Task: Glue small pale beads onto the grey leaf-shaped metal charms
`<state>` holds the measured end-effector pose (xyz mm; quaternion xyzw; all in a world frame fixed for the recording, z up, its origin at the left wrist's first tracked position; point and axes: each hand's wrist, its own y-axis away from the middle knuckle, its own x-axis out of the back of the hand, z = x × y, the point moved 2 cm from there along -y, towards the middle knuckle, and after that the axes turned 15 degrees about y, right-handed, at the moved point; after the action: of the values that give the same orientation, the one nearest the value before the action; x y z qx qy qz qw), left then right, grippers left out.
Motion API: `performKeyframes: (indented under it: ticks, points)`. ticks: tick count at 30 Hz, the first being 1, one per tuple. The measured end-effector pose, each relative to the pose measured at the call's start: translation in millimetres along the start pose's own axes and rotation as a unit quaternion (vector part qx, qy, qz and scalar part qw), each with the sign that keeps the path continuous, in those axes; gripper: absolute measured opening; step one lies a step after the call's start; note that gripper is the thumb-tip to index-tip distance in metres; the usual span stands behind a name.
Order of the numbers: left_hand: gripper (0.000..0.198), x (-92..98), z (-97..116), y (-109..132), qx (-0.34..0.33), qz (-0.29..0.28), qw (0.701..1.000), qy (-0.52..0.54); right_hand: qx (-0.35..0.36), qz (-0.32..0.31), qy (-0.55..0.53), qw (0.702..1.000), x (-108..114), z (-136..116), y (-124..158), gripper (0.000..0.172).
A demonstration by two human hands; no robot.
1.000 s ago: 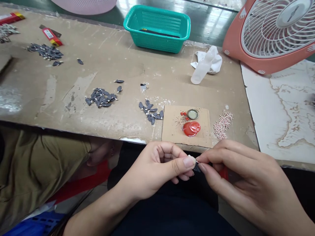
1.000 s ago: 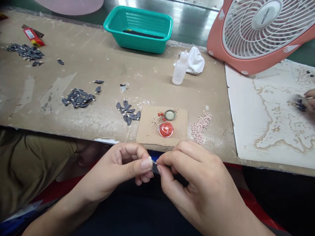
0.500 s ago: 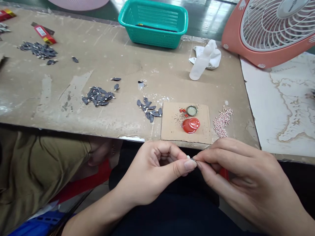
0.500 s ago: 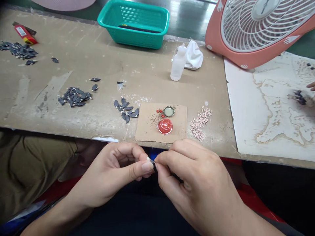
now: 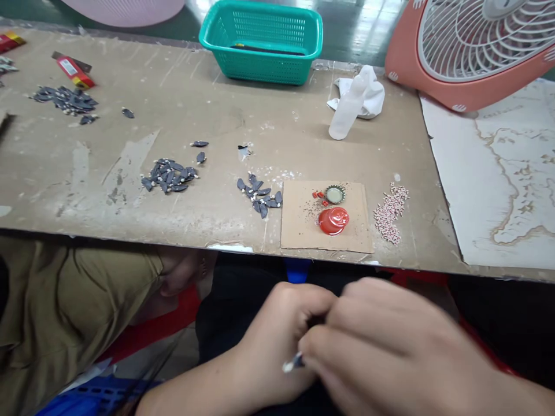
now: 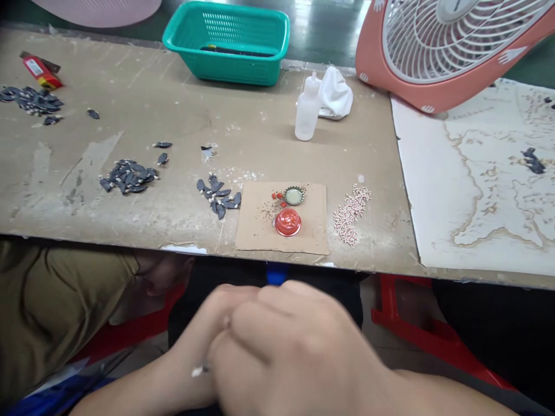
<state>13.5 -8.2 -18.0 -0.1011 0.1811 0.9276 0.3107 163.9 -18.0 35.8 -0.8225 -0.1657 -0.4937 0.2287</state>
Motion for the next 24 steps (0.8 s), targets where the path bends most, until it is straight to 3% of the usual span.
performKeyframes:
  ticks: [2,5,8,10,13,17,20,24]
  points:
    - [0.02,-1.7,-5,3,0.03,-0.013,0.999,0.0,0.003,-0.021,0.007,1.0,-1,-3,2,0.026]
    - [0.019,-0.1,-7,6,0.068,-0.008,0.996,0.054,-0.023,-0.023,-0.07,0.997,-6,-4,10,0.017]
    - [0.019,5.4,-5,8,0.083,0.057,0.986,0.137,-0.122,0.013,-0.151,0.981,-16,-1,17,0.013]
    - [0.018,8.3,-4,11,0.061,0.09,0.979,0.17,-0.19,0.038,-0.167,0.967,-20,1,20,0.014]
    - [0.016,9.3,1,16,-0.008,0.106,0.973,0.207,-0.237,0.069,-0.155,0.957,-22,0,24,0.018]
    - [0.026,6.7,7,16,-0.057,0.126,0.96,0.242,-0.248,0.106,-0.125,0.955,-20,-3,25,0.015]
    - [0.013,4.3,7,12,-0.027,0.146,0.945,0.292,-0.246,0.111,-0.113,0.956,-17,-5,25,0.013]
    - [0.008,3.1,3,9,0.023,0.112,0.919,0.377,-0.237,0.086,-0.106,0.962,-13,-7,24,0.014]
